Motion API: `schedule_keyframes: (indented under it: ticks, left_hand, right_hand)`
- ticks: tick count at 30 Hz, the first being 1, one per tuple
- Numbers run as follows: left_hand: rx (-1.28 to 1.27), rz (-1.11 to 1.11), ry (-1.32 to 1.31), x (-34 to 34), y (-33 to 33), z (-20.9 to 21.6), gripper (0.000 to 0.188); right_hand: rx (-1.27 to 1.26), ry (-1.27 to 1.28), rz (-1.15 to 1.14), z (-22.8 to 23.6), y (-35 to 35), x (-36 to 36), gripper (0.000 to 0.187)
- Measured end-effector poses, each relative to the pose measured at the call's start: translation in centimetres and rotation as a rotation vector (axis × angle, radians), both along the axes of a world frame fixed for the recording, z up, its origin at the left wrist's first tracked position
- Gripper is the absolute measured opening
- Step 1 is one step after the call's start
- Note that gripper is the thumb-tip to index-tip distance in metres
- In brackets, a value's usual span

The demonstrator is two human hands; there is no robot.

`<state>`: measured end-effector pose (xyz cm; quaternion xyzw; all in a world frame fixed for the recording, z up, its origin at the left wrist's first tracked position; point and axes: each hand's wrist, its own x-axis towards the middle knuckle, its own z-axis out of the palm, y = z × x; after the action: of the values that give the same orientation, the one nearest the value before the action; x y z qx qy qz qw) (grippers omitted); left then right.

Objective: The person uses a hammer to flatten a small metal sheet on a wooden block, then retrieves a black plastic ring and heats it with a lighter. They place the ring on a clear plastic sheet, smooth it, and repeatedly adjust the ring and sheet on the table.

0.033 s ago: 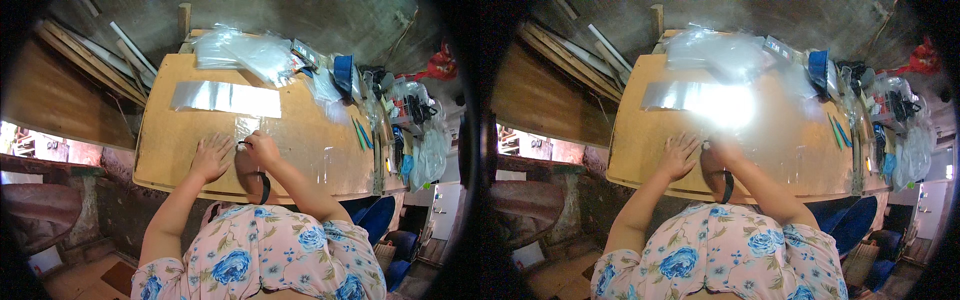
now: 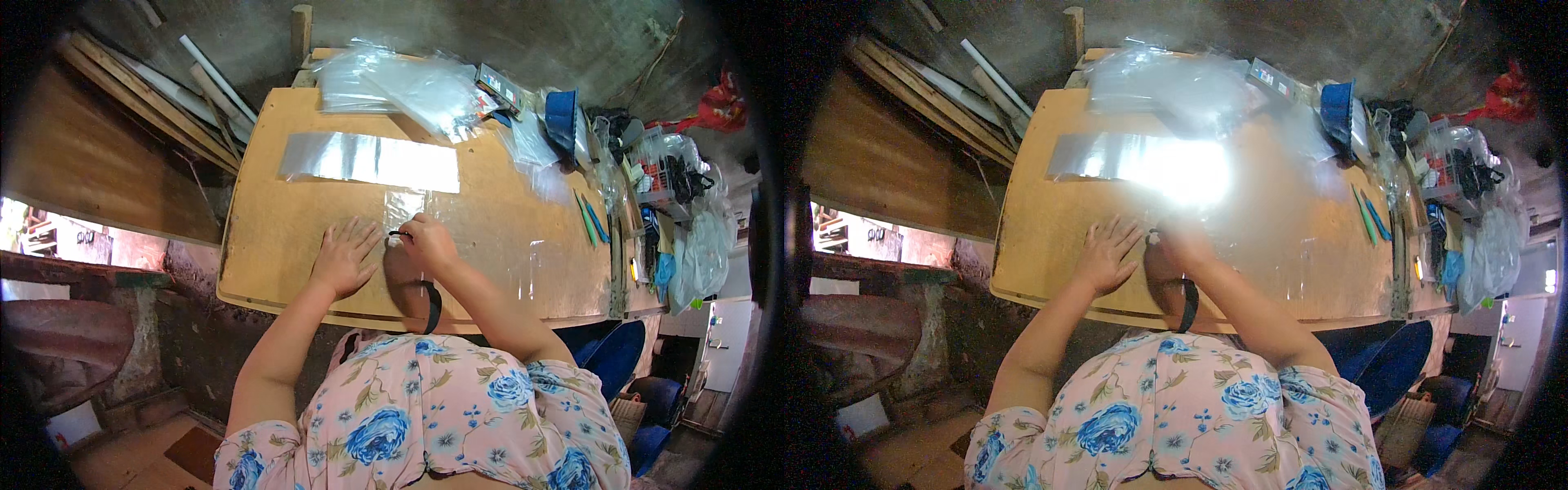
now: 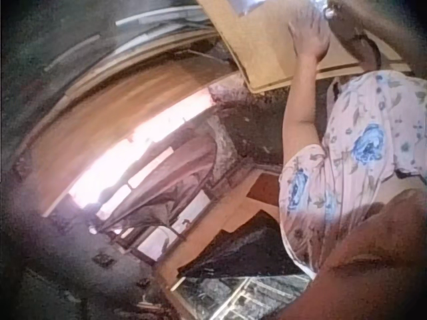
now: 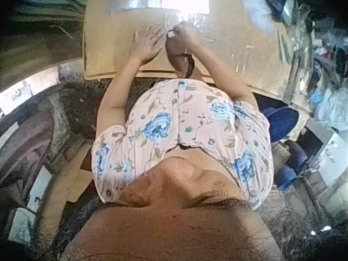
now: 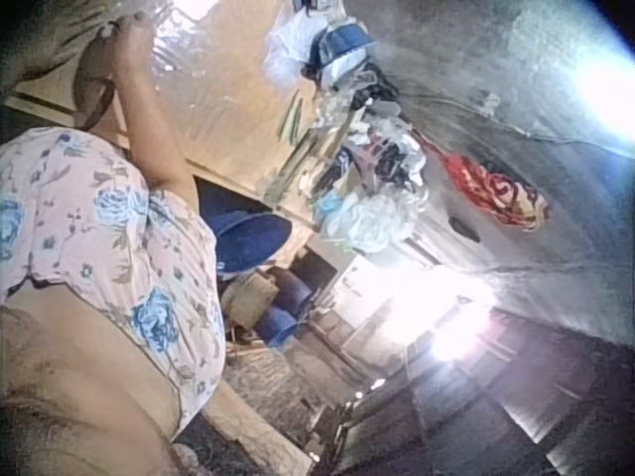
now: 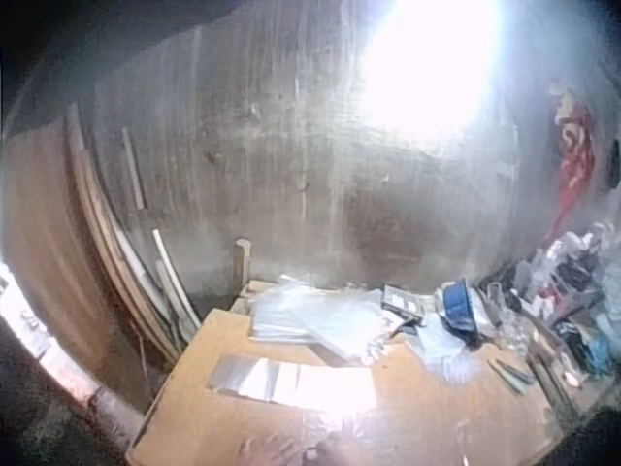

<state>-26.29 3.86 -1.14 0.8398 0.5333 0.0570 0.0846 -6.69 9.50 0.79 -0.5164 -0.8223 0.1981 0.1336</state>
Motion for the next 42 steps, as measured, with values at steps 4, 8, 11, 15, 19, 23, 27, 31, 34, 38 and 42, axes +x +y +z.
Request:
schedule_keyframes:
  ticks: [4, 8, 11, 15, 19, 23, 27, 31, 34, 38, 42]
  left_hand:
    - [-0.043, -0.016, -0.034, 0.0, 0.2, 0.3, 0.061]
    - [-0.060, -0.014, -0.023, -0.2, 0.2, 0.4, 0.060]
    - [-0.072, -0.018, -0.015, -0.2, 0.3, 0.4, 0.060]
    - [-0.077, -0.017, -0.018, -0.2, 0.3, 0.4, 0.060]
    - [-0.065, -0.016, -0.016, -0.3, 0.3, 0.2, 0.061]
    - [-0.062, -0.012, -0.016, -0.3, 0.2, 0.2, 0.062]
    - [-0.074, -0.011, -0.025, -0.2, 0.2, 0.6, 0.062]
    - [-0.080, -0.002, -0.029, -0.3, 0.2, 0.6, 0.061]
    - [-0.067, -0.002, -0.036, -0.3, 0.1, 0.5, 0.061]
    - [-0.053, -0.009, -0.048, -0.1, 0.2, 0.3, 0.059]
    - [-0.041, -0.009, -0.026, 0.1, 0.1, 0.1, 0.059]
  right_hand:
    - [0.010, 0.045, 0.000, -0.6, -0.3, 0.0, 0.011]
    - [-0.038, 0.013, -0.004, 0.1, -0.3, -0.4, 0.011]
    - [-0.003, 0.021, 0.003, 0.3, -0.3, -0.5, 0.011]
    - [-0.003, 0.015, -0.005, 0.5, -0.4, -0.5, 0.012]
    - [-0.038, -0.009, -0.032, 0.5, -0.3, -0.4, 0.014]
    - [-0.173, 0.011, -0.124, 1.6, 0.1, -0.6, 0.016]
    - [-0.233, 0.028, -0.171, 0.4, 0.9, -0.2, 0.017]
    - [-0.248, 0.030, -0.161, 0.0, 1.5, 0.1, 0.018]
    - [-0.260, 0.030, -0.166, 0.3, 1.3, -0.1, 0.018]
    - [-0.203, 0.034, -0.161, -0.5, 1.0, 0.5, 0.018]
    - [-0.137, 0.521, -0.411, -1.1, 1.1, 4.3, 0.015]
